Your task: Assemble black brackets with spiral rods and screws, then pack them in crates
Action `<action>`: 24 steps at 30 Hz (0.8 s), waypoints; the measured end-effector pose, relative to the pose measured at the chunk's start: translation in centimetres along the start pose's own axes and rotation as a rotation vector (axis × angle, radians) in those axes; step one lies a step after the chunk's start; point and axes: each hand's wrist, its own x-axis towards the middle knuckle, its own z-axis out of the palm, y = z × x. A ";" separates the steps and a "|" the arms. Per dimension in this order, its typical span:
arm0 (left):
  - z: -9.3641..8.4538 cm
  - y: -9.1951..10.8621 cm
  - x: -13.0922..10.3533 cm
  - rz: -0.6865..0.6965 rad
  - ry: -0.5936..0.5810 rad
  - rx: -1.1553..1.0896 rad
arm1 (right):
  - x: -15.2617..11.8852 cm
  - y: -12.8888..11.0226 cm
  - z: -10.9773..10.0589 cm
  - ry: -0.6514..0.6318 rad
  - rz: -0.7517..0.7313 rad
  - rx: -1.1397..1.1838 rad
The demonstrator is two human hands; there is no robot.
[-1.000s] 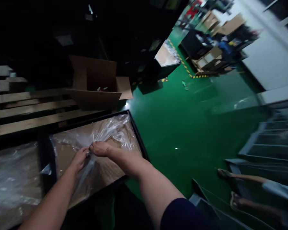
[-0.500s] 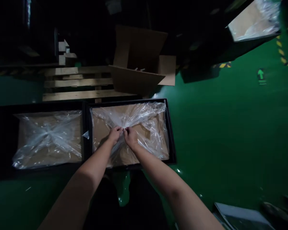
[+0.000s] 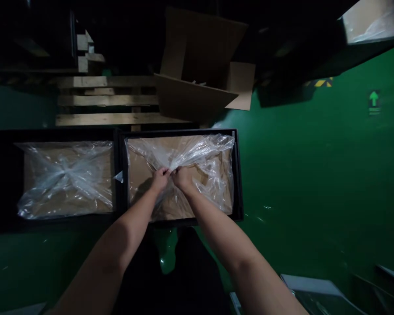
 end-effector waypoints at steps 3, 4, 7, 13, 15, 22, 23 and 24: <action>0.1 -0.1 0.2 0.002 0.057 0.002 | 0.4 0.4 0.6 0.008 -0.049 0.031; 0.1 -0.2 0.3 -0.007 0.073 -0.005 | 0.3 0.6 0.9 0.018 -0.070 0.050; -0.1 -0.6 0.5 -0.068 0.079 -0.057 | -0.4 1.6 2.5 0.065 -0.158 0.138; -1.1 -0.4 0.0 -0.138 -0.046 -0.153 | -0.6 4.6 4.1 0.247 -0.148 0.486; -1.4 0.0 -0.2 -0.127 -0.087 -0.143 | 0.0 5.1 3.8 0.216 -0.183 0.644; -2.2 1.1 0.1 -0.013 -0.100 -0.018 | 0.7 5.0 3.3 0.136 -0.119 1.071; -2.2 1.0 -0.1 -0.010 -0.090 -0.008 | 0.3 5.2 3.6 0.134 -0.052 1.160; -2.1 0.9 -0.2 -0.017 -0.085 -0.003 | -0.2 5.5 4.0 0.141 -0.005 1.224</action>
